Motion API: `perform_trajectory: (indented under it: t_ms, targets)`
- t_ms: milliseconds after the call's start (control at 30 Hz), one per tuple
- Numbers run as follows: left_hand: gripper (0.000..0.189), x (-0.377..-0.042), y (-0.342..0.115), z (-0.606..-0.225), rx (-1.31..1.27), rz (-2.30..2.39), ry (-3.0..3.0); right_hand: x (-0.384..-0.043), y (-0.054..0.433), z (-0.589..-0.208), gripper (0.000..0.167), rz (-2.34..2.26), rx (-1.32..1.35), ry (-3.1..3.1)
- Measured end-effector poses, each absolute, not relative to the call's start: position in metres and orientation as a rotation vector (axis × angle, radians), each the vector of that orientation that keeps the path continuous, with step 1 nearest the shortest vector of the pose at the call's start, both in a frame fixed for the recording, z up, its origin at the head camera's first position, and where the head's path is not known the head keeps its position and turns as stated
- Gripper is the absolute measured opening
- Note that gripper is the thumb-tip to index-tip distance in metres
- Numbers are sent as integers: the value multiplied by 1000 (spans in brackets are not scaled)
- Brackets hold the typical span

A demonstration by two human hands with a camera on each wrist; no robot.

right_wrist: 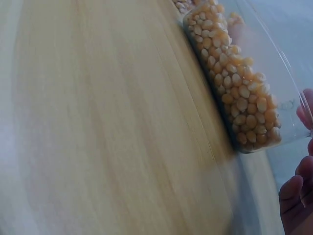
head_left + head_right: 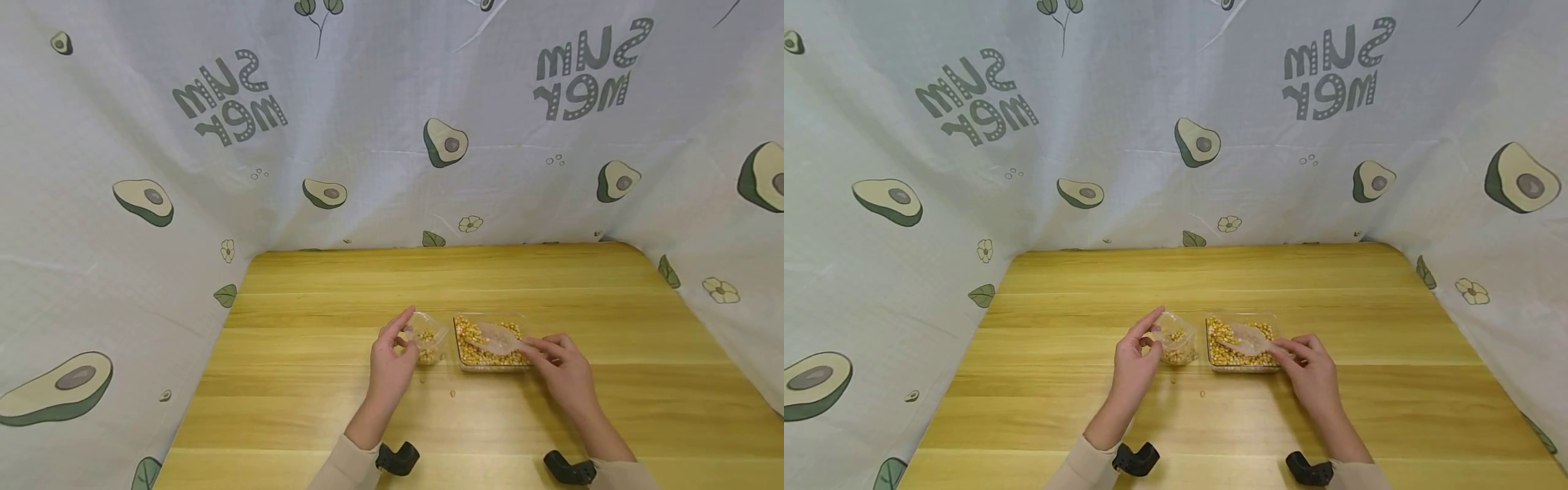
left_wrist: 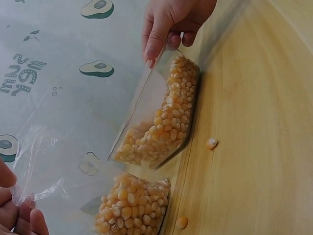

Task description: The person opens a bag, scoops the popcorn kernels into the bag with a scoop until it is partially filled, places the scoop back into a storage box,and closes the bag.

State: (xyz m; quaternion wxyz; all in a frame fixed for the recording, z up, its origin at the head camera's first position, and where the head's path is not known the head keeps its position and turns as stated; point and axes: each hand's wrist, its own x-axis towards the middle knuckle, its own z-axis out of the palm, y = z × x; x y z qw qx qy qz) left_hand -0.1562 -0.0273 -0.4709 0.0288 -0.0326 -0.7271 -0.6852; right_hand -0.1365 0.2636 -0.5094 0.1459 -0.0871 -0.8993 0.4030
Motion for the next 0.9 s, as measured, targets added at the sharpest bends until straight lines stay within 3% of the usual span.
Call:
perform_trajectory:
  t_ms: [900]
  targets:
    - [60,-155,-25,-471,-120,-2071,-2231,-125,272,-506,31,1369,-338,-2478]
